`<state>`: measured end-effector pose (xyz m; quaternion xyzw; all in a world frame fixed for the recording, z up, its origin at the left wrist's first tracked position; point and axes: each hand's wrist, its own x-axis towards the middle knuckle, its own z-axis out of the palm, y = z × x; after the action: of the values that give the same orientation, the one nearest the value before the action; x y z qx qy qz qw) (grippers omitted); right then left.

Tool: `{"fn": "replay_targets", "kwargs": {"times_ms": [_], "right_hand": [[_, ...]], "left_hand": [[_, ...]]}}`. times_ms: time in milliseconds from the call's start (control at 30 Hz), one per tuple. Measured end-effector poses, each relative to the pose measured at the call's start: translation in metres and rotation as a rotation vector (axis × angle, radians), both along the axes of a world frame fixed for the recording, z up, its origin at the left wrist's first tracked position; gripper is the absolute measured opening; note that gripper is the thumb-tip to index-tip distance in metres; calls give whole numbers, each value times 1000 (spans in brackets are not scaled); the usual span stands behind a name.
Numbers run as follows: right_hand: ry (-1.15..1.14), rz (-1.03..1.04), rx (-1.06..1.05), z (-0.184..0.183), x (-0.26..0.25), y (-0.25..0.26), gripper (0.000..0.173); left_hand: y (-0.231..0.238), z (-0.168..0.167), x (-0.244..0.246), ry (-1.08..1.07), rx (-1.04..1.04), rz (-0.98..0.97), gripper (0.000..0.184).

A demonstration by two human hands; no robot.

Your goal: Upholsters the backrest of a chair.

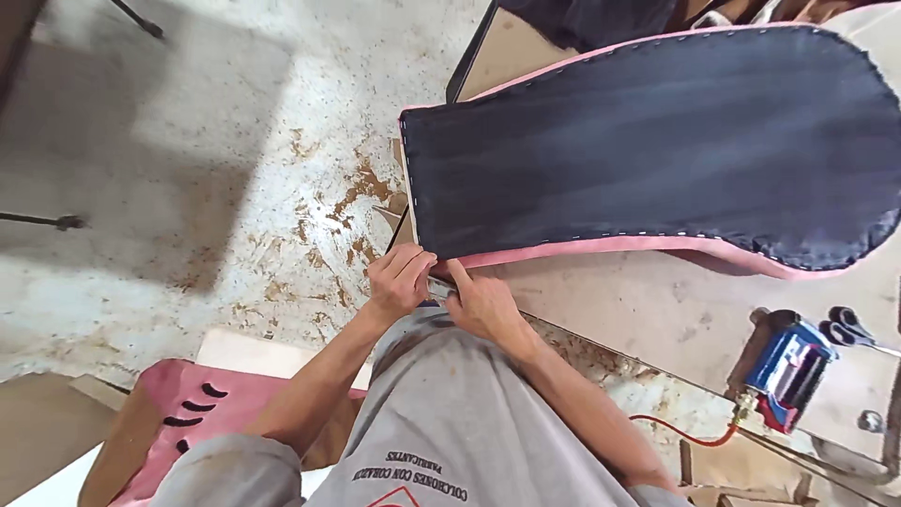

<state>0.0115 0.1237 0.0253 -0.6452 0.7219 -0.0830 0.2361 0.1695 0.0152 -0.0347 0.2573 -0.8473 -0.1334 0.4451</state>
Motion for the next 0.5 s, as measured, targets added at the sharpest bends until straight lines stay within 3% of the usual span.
{"fn": "replay_targets", "kwargs": {"times_ms": [67,133,267,400,500], "right_hand": [[1,1,-267,-12,-4,24,55],[3,18,-355,-17,-1,33,54],[42,-9,-99,-18,9,11,62],[62,-65,62,-3,9,-14,47],[-17,5,-140,2,-1,8,51]], "left_hand": [[0,1,0,-8,20,25,17],[0,5,0,-9,84,25,17],[-2,12,3,-1,227,-36,18],[1,6,0,-3,115,-16,18],[-1,7,2,-54,41,-14,17]]}}
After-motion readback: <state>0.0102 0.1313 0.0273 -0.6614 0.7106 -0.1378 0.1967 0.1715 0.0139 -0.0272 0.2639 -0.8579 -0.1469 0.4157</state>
